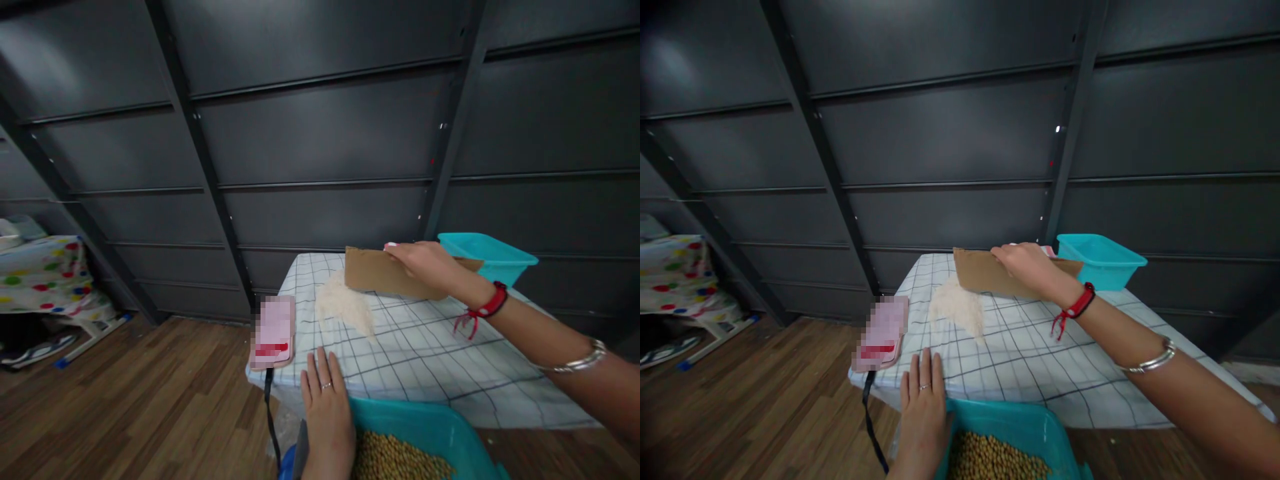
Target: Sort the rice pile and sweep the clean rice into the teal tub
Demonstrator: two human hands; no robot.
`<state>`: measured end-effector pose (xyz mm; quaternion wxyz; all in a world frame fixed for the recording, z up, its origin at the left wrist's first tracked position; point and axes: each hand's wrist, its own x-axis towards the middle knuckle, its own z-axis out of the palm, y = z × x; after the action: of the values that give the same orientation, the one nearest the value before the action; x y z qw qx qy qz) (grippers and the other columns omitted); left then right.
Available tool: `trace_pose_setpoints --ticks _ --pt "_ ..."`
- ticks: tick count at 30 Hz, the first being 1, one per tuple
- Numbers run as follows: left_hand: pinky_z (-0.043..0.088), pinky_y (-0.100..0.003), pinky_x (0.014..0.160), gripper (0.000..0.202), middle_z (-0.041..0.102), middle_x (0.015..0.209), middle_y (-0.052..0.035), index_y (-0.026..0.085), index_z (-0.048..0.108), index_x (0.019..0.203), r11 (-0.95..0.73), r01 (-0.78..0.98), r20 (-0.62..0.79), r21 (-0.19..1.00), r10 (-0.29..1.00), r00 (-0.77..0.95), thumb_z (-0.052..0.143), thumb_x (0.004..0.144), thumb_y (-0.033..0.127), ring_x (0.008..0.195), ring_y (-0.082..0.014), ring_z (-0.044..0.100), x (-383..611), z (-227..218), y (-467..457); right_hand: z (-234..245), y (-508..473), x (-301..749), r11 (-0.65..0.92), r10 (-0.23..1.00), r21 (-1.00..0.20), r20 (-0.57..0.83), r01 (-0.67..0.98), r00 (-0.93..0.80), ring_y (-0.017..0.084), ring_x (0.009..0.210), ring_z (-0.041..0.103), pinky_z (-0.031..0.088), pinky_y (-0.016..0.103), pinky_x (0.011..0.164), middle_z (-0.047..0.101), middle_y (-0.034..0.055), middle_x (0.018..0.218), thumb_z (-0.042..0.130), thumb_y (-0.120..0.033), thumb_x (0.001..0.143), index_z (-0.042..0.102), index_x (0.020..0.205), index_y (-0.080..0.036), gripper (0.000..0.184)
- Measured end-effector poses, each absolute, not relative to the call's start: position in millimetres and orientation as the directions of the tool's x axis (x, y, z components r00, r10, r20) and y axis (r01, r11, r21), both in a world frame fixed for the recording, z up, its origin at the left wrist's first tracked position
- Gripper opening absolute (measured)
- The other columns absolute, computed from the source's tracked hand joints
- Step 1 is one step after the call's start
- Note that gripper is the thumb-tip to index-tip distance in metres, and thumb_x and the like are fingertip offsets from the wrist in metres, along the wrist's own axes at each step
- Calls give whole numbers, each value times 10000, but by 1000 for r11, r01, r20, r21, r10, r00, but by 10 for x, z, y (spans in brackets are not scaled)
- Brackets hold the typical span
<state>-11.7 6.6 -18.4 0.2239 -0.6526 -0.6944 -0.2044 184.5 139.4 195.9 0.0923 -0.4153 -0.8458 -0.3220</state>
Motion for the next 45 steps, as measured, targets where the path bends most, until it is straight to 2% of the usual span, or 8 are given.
trace_pose_setpoints --ticks 3,10,17,29,45 --pt "361 -520 1025 572 515 1347 -173 122 570 1231 72 997 581 4 812 -61 493 673 23 1261 -339 430 -113 -231 80 1964 1470 1677 428 669 506 379 749 -639 196 716 632 375 288 563 689 102 878 444 -68 858 605 1020 -128 236" --pt "397 -514 995 557 543 1318 -174 127 596 1200 60 998 593 2 804 -50 523 658 24 1224 -339 471 -131 -176 64 1960 1534 1530 449 654 552 333 703 -679 190 709 622 332 284 555 682 101 857 474 -19 836 606 1000 -125 236" --pt "364 -521 1021 534 520 1340 -182 126 584 1216 55 998 593 24 803 -58 520 692 41 1259 -339 430 -111 -261 88 1982 1562 1568 452 594 586 364 672 -717 178 674 605 316 284 551 678 90 832 470 -39 850 588 1036 -126 237" --pt "370 -546 1009 537 527 1328 -191 119 579 1217 62 998 615 -2 787 -48 422 722 -18 1241 -331 454 -116 -290 108 2032 1590 1402 533 528 591 328 606 -784 164 689 591 320 287 598 672 77 825 476 -23 847 598 993 -132 219" --pt "363 -533 1021 524 516 1341 -187 122 571 1229 54 998 594 34 802 -64 457 731 5 1261 -337 430 -117 -290 102 2014 1598 1100 626 437 605 250 492 -864 150 726 592 306 286 618 672 65 834 449 -41 883 588 1004 -132 206"
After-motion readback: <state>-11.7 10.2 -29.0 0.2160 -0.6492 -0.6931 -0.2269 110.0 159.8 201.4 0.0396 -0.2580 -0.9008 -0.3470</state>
